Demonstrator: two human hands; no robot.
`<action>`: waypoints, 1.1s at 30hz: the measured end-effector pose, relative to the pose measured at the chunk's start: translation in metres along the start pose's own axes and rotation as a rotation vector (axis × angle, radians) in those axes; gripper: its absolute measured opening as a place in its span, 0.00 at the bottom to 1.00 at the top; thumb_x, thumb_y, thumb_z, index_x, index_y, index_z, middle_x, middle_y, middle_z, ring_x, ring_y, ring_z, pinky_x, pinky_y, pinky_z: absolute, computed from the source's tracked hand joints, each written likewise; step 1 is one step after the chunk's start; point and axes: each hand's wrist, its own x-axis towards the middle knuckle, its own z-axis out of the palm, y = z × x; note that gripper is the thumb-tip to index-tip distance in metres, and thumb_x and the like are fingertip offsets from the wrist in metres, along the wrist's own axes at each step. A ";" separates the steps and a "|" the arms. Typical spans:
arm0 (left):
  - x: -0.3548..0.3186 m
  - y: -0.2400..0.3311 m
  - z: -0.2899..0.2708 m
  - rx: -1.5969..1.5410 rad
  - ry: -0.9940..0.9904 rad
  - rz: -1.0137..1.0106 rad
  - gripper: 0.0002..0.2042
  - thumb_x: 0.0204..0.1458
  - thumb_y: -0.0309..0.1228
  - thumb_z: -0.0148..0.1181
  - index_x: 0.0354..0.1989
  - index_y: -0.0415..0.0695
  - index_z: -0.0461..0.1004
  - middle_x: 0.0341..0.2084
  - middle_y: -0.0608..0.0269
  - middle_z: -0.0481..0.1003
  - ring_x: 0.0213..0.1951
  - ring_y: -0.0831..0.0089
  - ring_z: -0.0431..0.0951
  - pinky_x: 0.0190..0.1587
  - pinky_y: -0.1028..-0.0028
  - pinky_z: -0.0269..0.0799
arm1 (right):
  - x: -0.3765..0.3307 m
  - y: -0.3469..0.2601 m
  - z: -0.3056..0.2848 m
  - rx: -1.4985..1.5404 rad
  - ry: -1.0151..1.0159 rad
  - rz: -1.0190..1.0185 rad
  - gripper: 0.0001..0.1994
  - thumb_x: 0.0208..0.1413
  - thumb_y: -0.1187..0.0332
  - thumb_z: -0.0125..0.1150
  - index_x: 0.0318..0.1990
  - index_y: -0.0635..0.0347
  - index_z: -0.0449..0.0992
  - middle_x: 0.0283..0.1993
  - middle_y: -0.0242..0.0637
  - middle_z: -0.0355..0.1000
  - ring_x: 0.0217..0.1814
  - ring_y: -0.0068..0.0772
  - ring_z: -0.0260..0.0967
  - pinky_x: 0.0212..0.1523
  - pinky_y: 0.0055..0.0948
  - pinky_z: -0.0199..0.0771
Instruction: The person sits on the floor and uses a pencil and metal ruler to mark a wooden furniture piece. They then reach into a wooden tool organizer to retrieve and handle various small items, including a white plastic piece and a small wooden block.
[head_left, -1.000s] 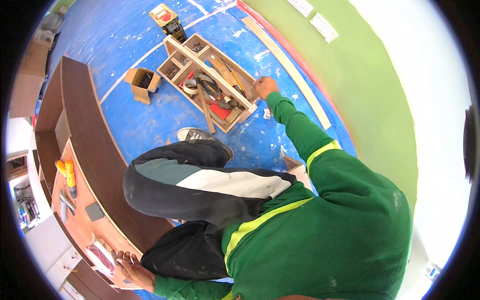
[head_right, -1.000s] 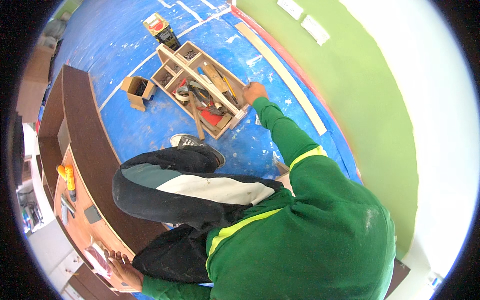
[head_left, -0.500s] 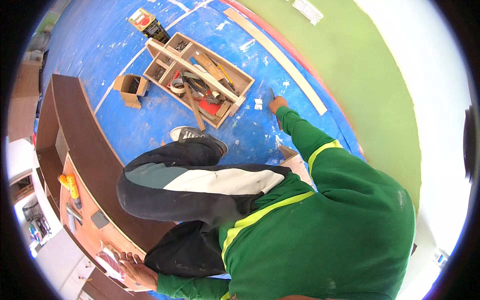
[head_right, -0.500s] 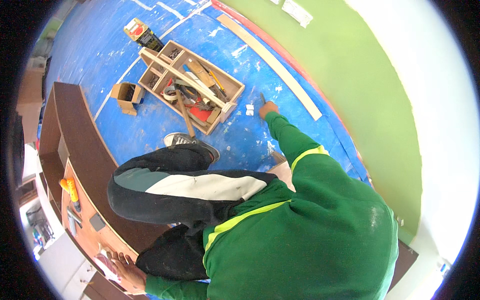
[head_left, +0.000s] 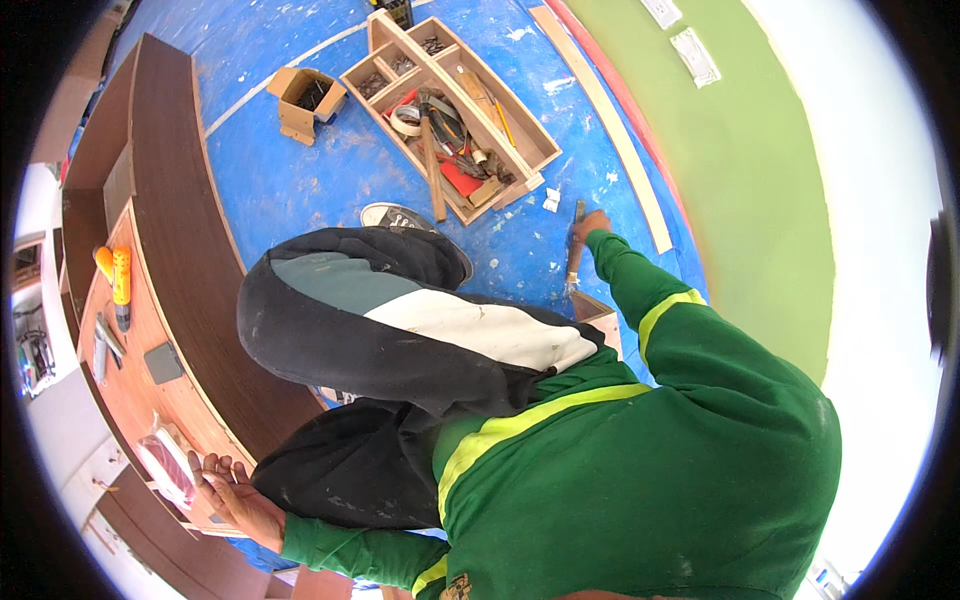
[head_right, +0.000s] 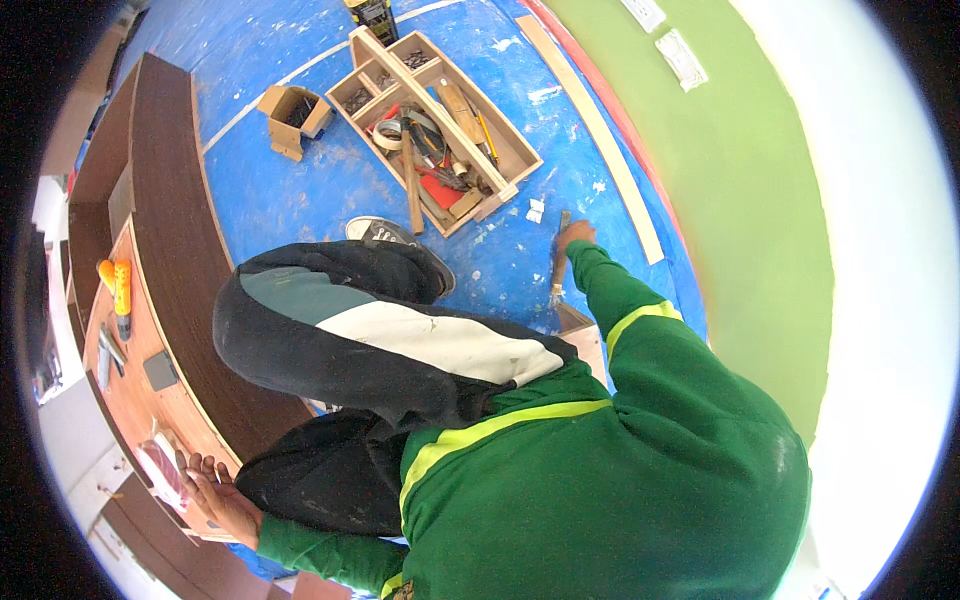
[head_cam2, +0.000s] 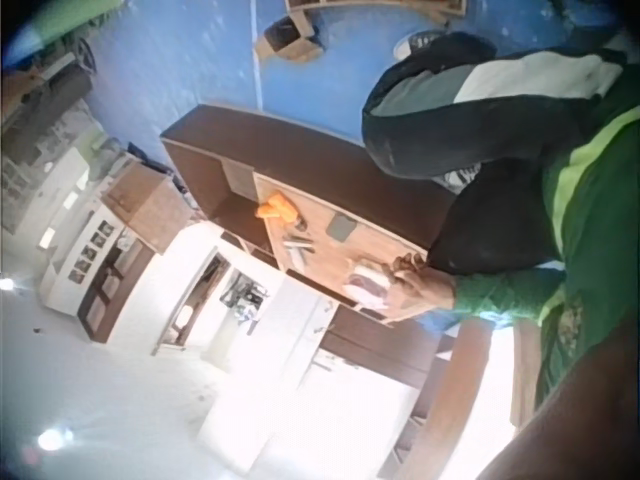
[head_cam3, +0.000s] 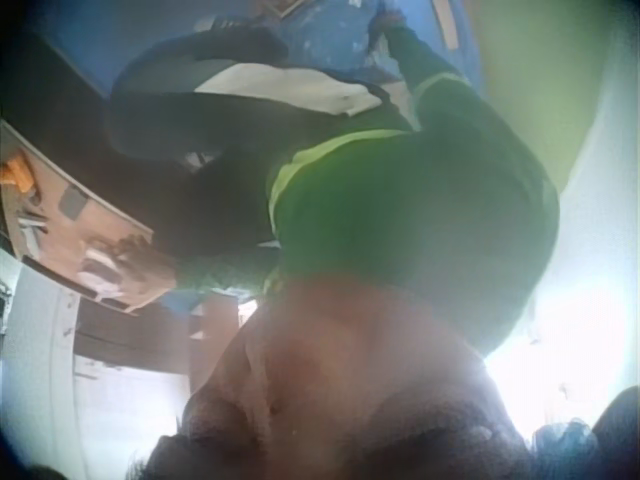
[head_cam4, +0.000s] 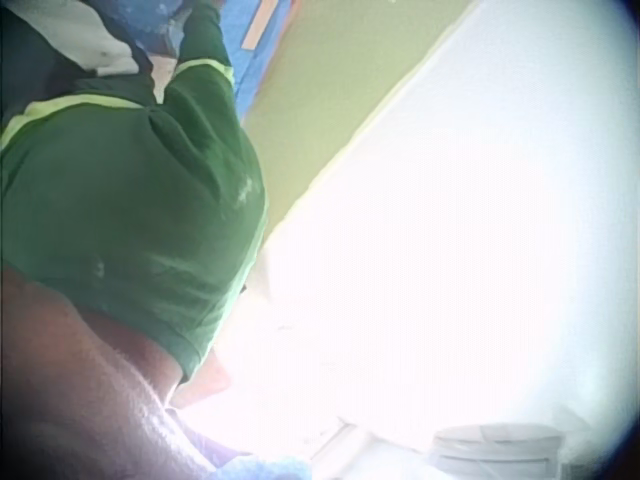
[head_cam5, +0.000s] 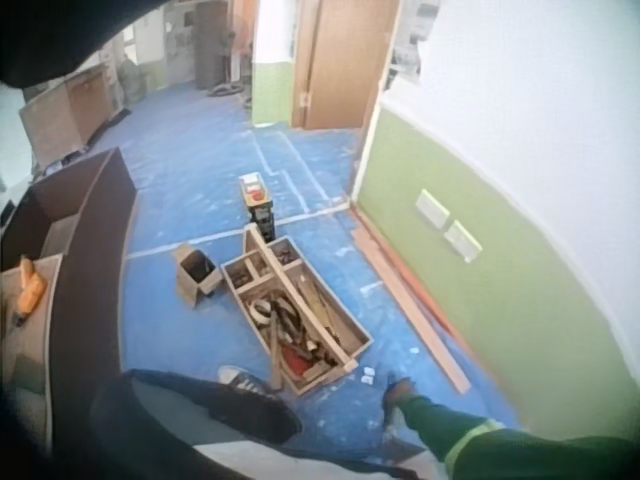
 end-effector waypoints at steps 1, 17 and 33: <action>-0.001 0.000 0.000 0.015 0.011 0.008 0.26 0.75 0.41 0.55 0.76 0.42 0.65 0.55 0.61 0.76 0.52 0.75 0.74 0.53 0.72 0.71 | 0.008 0.003 -0.006 0.076 0.091 0.009 0.33 0.55 0.51 0.71 0.57 0.77 0.77 0.56 0.63 0.80 0.63 0.60 0.79 0.65 0.47 0.79; -0.008 0.000 0.010 0.084 0.033 0.010 0.26 0.74 0.41 0.58 0.75 0.43 0.67 0.52 0.62 0.76 0.50 0.75 0.76 0.52 0.74 0.74 | 0.086 -0.212 -0.155 0.360 -0.162 -0.624 0.38 0.51 0.40 0.78 0.56 0.69 0.82 0.39 0.48 0.83 0.39 0.40 0.82 0.42 0.39 0.82; -0.019 0.006 0.012 0.195 0.071 -0.007 0.27 0.73 0.43 0.59 0.75 0.44 0.67 0.51 0.61 0.76 0.50 0.75 0.77 0.53 0.73 0.77 | 0.074 -0.173 -0.166 0.289 0.380 -0.746 0.22 0.71 0.56 0.55 0.51 0.73 0.76 0.51 0.70 0.76 0.55 0.75 0.74 0.59 0.58 0.77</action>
